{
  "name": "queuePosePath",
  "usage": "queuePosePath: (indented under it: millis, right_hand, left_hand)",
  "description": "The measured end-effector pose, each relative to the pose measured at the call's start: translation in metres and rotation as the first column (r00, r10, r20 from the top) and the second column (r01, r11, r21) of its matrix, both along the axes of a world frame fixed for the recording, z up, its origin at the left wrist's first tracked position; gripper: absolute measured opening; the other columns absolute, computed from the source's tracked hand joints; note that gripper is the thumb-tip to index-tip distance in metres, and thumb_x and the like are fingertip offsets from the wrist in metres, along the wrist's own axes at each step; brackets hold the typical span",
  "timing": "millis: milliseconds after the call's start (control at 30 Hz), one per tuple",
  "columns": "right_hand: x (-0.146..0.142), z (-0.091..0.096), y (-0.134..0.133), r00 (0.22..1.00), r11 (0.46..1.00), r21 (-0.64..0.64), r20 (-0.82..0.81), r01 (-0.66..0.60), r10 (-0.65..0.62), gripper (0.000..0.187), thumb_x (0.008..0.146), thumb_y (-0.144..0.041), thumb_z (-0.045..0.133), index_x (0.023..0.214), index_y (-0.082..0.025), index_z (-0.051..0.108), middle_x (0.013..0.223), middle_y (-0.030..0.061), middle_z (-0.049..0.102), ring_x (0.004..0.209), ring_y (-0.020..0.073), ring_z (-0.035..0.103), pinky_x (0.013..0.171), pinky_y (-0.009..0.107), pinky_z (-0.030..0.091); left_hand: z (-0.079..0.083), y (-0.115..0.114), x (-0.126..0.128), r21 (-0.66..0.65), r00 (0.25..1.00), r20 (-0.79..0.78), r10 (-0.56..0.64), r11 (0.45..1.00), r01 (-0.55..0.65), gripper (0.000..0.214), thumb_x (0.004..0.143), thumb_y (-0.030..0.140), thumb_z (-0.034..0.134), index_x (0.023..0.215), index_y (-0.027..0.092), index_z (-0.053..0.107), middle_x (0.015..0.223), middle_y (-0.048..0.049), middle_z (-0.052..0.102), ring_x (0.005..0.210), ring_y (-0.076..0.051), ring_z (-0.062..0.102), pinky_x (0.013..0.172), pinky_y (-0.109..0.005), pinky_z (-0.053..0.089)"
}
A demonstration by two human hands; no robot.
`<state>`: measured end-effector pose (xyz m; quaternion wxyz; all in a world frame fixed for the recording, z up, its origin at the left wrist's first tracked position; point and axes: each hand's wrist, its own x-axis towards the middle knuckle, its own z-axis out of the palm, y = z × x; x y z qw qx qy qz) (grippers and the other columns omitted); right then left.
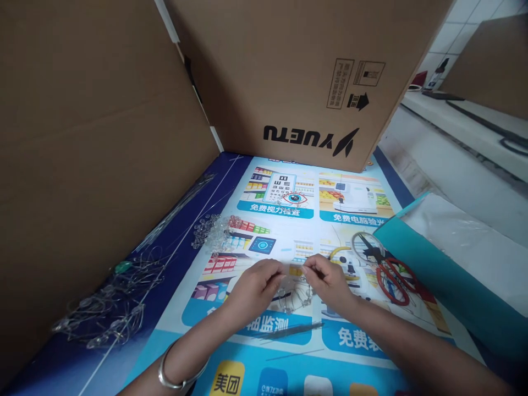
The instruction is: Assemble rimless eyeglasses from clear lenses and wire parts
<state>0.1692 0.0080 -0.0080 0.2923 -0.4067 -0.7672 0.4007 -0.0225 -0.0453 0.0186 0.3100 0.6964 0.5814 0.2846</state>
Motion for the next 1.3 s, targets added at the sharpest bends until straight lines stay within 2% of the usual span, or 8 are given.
queuePosePath:
  millis: [200, 333, 433, 600, 800, 933, 1133, 1300]
  right_hand:
    - [0.0, -0.001, 0.0, 1.0, 1.0, -0.003, 0.003, 0.002, -0.002, 0.014, 0.085, -0.03, 0.046, 0.078, -0.02, 0.052, 0.06, -0.003, 0.05, 0.053, 0.0104, 0.044, 0.051, 0.021, 0.035]
    - [0.001, -0.001, 0.0, 1.0, 1.0, 0.003, 0.009, 0.001, -0.001, 0.015, 0.086, -0.03, 0.044, 0.078, -0.02, 0.051, 0.065, -0.0018, 0.053, 0.057, 0.0111, 0.046, 0.054, 0.022, 0.035]
    - [0.0, -0.001, 0.0, 1.0, 1.0, 0.008, 0.007, -0.011, 0.011, 0.014, 0.086, -0.03, 0.044, 0.078, -0.02, 0.051, 0.067, -0.0014, 0.053, 0.059, 0.0114, 0.046, 0.055, 0.022, 0.036]
    - [-0.001, -0.001, -0.001, 0.998, 0.998, -0.02, -0.015, -0.06, 0.06, 0.013, 0.087, -0.029, 0.042, 0.083, -0.02, 0.051, 0.064, -0.0025, 0.05, 0.056, 0.0109, 0.045, 0.054, 0.021, 0.036]
    - [0.001, 0.003, -0.002, 0.982, 0.982, -0.019, -0.04, -0.185, 0.185, 0.019, 0.088, -0.026, 0.04, 0.095, -0.02, 0.056, 0.078, 0.0014, 0.06, 0.068, 0.0129, 0.054, 0.063, 0.023, 0.041]
    - [0.001, 0.008, -0.002, 0.971, 0.971, -0.026, -0.027, -0.238, 0.238, 0.018, 0.087, -0.022, 0.042, 0.091, -0.019, 0.058, 0.075, 0.0014, 0.061, 0.066, 0.0125, 0.055, 0.061, 0.022, 0.041]
    - [-0.002, 0.004, -0.005, 0.97, 0.96, 0.145, 0.001, -0.239, 0.242, 0.008, 0.081, -0.019, 0.05, 0.082, -0.019, 0.058, 0.071, 0.0008, 0.059, 0.063, 0.0114, 0.052, 0.059, 0.022, 0.039]
    - [-0.003, 0.002, -0.005, 0.972, 0.953, 0.188, 0.036, -0.236, 0.234, 0.009, 0.082, -0.018, 0.048, 0.08, -0.019, 0.056, 0.07, 0.0007, 0.058, 0.062, 0.0116, 0.051, 0.059, 0.023, 0.038]
  left_hand:
    - [-0.006, -0.002, 0.003, -0.1, 0.987, 0.158, 0.035, 0.995, -0.019, 0.017, 0.089, 0.027, 0.034, 0.077, 0.02, 0.044, 0.07, 0.0009, 0.054, 0.065, -0.015, 0.05, 0.06, -0.025, 0.036]
    - [-0.011, -0.003, 0.011, -0.2, 0.914, 0.397, 0.08, 0.98, 0.001, 0.018, 0.091, 0.031, 0.031, 0.08, 0.021, 0.04, 0.073, 0.0006, 0.058, 0.07, -0.015, 0.056, 0.066, -0.027, 0.042]
    - [-0.013, -0.004, 0.016, -0.227, 0.867, 0.485, 0.115, 0.974, -0.002, 0.019, 0.092, 0.033, 0.03, 0.079, 0.021, 0.038, 0.071, 0.0017, 0.055, 0.063, -0.013, 0.056, 0.062, -0.026, 0.043]
    - [-0.014, -0.007, 0.018, -0.139, 0.937, 0.322, 0.138, 0.985, -0.098, 0.018, 0.092, 0.033, 0.03, 0.079, 0.022, 0.037, 0.067, 0.003, 0.051, 0.057, -0.013, 0.052, 0.056, -0.025, 0.039]
    - [-0.015, -0.01, 0.015, -0.064, 0.983, 0.123, 0.133, 0.99, -0.126, 0.015, 0.092, 0.031, 0.029, 0.082, 0.022, 0.036, 0.067, 0.0024, 0.05, 0.058, -0.014, 0.049, 0.055, -0.026, 0.035]
    - [-0.016, -0.01, 0.015, -0.067, 0.984, 0.114, 0.135, 0.99, -0.128, 0.015, 0.092, 0.03, 0.028, 0.082, 0.022, 0.036, 0.064, 0.0034, 0.049, 0.056, -0.014, 0.047, 0.053, -0.025, 0.033]
    - [-0.016, -0.01, 0.016, -0.05, 0.984, 0.13, 0.126, 0.991, -0.12, 0.014, 0.091, 0.029, 0.03, 0.082, 0.022, 0.037, 0.063, 0.0038, 0.049, 0.056, -0.014, 0.047, 0.055, -0.024, 0.033]
    - [-0.016, -0.011, 0.016, -0.046, 0.974, 0.171, 0.145, 0.989, -0.139, 0.015, 0.092, 0.029, 0.029, 0.08, 0.022, 0.036, 0.066, 0.0033, 0.049, 0.057, -0.013, 0.046, 0.055, -0.024, 0.032]
